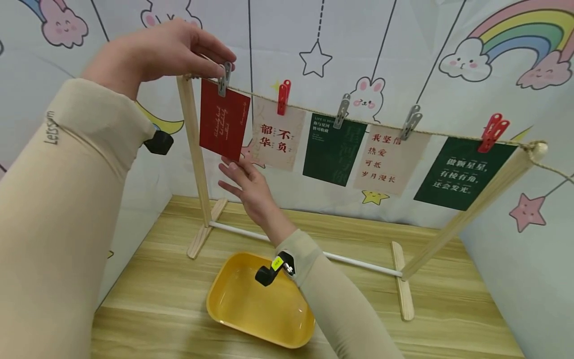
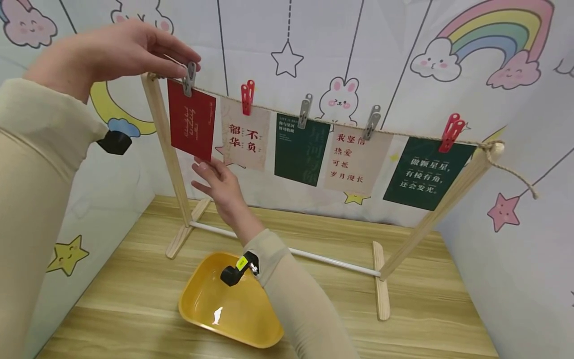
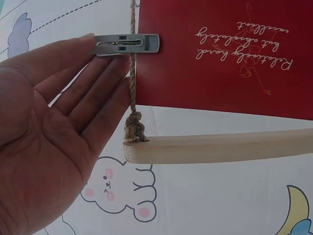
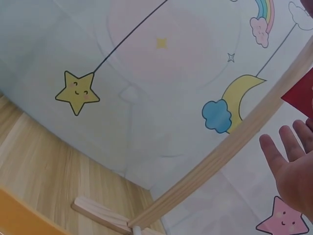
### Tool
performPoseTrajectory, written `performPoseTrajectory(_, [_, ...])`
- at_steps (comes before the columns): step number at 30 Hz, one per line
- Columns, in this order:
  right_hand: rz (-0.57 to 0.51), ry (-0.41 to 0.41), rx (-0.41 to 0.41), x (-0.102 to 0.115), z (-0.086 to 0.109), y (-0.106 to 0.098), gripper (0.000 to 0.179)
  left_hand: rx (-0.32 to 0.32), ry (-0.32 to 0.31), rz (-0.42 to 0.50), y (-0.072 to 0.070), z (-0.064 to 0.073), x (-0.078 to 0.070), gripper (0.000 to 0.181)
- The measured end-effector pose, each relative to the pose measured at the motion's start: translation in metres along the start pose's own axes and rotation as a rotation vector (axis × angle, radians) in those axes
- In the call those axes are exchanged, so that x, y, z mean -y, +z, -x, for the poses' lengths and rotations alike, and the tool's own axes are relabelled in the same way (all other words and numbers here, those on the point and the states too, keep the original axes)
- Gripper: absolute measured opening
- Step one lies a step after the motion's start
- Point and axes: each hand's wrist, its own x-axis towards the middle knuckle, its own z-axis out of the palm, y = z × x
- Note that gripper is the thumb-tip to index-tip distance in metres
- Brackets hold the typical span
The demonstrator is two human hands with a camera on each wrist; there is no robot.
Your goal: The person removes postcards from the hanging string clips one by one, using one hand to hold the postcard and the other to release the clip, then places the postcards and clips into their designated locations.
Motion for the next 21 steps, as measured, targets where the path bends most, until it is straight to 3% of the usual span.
performPoseTrajectory(10, [0.024,-0.042,-0.013,0.0047,0.0010,0.0023,0.044,-0.046,0.003,0.030,-0.0017,0.0040,0.0010,0.055])
performPoseTrajectory(21, [0.050,-0.074,-0.046,0.0061,-0.0014,0.0070,0.037,-0.076,-0.002,0.133,-0.0016,0.0034,0.0077,0.059])
